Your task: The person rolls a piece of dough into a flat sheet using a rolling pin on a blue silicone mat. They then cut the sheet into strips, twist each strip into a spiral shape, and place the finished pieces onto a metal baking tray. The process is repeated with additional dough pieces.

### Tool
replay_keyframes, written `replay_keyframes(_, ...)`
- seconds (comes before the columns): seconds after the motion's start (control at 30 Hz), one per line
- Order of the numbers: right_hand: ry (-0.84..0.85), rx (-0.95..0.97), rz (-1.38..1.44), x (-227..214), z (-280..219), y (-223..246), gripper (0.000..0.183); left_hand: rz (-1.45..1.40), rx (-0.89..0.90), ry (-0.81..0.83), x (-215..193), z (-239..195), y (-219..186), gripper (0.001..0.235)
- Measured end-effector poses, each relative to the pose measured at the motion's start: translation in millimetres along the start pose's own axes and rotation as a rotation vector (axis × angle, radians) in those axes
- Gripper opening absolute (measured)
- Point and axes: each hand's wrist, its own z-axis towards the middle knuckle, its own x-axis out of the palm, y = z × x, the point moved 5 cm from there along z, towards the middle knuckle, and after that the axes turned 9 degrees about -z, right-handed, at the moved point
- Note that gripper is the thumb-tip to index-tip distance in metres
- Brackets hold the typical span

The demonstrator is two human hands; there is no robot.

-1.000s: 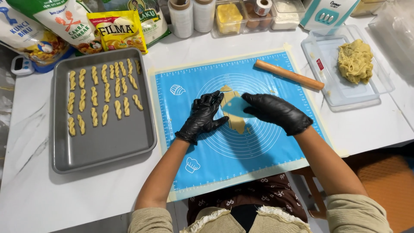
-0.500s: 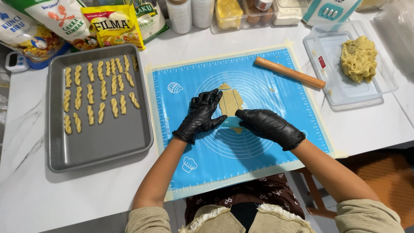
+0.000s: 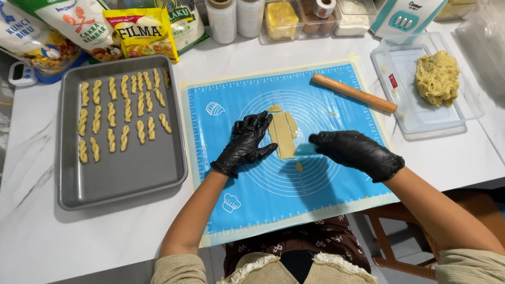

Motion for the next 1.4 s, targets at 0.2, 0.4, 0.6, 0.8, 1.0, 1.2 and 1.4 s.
replay_keyframes(0.2,0.036,-0.015,-0.257,-6.4,60.6,18.8,0.03,0.084,0.01,-0.01,0.2,0.1,-2.4,0.094)
replay_keyframes(0.4,0.061,-0.016,-0.56,-0.8,104.7,48.3,0.029,0.04,-0.007,0.019,5.2,2.0,2.5,0.098)
replay_keyframes(0.6,0.096,-0.017,-0.865,9.3,112.5,51.2,0.028,0.041,-0.008,0.023,6.3,2.8,3.6,0.1)
replay_keyframes(0.8,0.169,0.378,-0.449,55.8,133.7,4.0,0.041,0.036,-0.024,0.061,7.1,3.7,2.3,0.099)
replay_keyframes(1.0,0.142,0.422,-0.342,32.5,100.2,69.7,0.03,-0.055,-0.031,0.071,-0.8,6.1,0.9,0.097)
replay_keyframes(1.2,0.153,0.472,-0.206,2.8,88.6,99.4,0.017,-0.027,-0.023,0.057,-6.4,2.5,-4.5,0.097)
replay_keyframes(1.4,0.273,0.521,-0.114,8.0,68.1,99.7,0.022,-0.03,-0.031,0.085,-6.9,1.3,-6.6,0.098)
